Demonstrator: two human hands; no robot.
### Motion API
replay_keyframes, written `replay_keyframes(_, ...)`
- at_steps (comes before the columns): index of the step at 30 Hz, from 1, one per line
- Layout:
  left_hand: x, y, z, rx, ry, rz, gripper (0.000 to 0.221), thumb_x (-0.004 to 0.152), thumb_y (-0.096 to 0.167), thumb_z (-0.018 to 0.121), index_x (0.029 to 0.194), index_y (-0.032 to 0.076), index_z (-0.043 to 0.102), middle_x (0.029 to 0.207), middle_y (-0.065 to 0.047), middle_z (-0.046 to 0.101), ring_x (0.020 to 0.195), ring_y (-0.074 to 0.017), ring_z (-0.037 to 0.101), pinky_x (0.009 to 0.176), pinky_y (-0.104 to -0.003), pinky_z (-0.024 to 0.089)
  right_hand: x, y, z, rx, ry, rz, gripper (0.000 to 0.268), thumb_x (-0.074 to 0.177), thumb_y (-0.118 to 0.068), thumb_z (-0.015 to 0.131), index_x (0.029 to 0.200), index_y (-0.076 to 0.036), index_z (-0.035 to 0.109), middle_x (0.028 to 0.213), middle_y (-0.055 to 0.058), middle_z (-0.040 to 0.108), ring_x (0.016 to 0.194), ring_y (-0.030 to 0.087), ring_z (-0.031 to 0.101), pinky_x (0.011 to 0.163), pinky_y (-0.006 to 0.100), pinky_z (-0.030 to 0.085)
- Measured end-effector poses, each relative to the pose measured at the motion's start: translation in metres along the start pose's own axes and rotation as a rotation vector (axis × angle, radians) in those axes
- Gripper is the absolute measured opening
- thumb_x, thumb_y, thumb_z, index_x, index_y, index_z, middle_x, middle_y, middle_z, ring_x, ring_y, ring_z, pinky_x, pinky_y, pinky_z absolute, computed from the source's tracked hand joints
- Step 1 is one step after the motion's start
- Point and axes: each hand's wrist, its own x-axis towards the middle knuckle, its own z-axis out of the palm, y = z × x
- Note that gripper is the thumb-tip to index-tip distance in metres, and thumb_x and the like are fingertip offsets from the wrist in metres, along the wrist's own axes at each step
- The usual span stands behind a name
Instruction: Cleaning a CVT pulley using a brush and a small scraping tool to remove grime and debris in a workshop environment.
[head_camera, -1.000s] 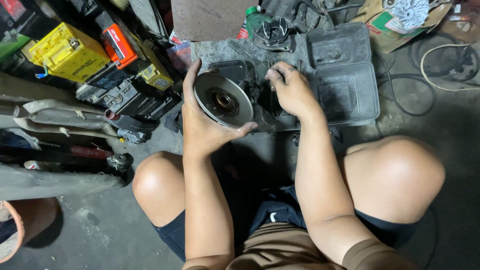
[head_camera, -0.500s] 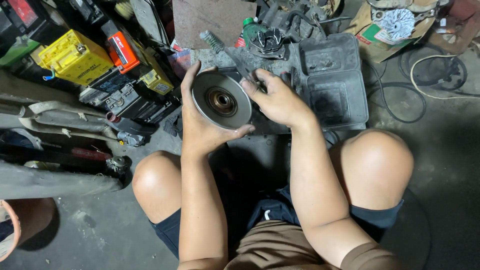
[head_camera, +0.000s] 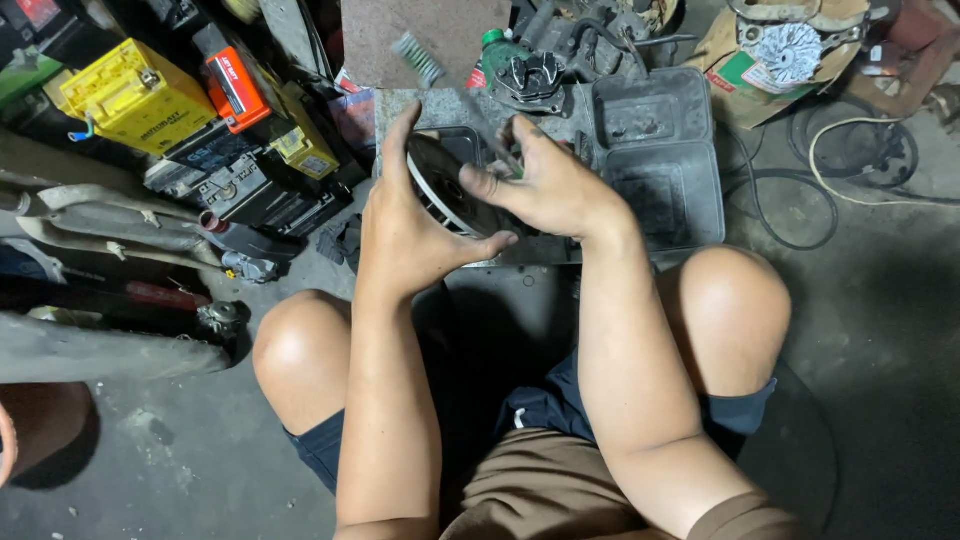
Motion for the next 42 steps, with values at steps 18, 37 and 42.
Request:
replay_keyframes(18, 0.009, 0.015, 0.007, 0.261, -0.145, 0.0, 0.128, 0.041, 0.037, 0.103, 0.144, -0.003, 0.039, 0.106, -0.021, 0.075, 0.091, -0.0414, 0.072, 0.077, -0.046, 0.057, 0.0, 0.023, -0.017, -0.293, -0.019, -0.041, 0.093, 0.075, -0.066, 0.075, 0.128, 0.002, 0.039, 0.118, 0.019, 0.053, 0.105, 0.029, 0.057, 0.094, 0.04, 0.047)
replay_keyframes(37, 0.027, -0.008, -0.005, 0.043, -0.291, -0.145, 0.141, 0.046, 0.037, 0.104, 0.159, 0.005, 0.027, 0.131, -0.023, 0.07, 0.112, -0.0348, 0.074, 0.087, -0.039, 0.059, 0.015, 0.08, -0.003, 0.352, 0.088, 0.235, 0.097, 0.074, -0.054, 0.072, 0.148, -0.001, 0.041, 0.154, 0.025, 0.042, 0.145, 0.038, 0.034, 0.117, 0.047, 0.023)
replay_keyframes(42, 0.026, -0.024, 0.0, -0.27, 0.041, -0.281, 0.052, 0.109, 0.035, 0.039, 0.153, 0.006, 0.042, 0.143, -0.037, 0.056, 0.138, -0.0601, 0.043, 0.114, -0.075, 0.028, 0.013, 0.069, 0.007, 0.616, 0.244, 0.394, 0.107, 0.086, -0.062, 0.075, 0.165, -0.01, 0.024, 0.164, 0.031, 0.028, 0.151, 0.044, 0.028, 0.117, 0.071, 0.011)
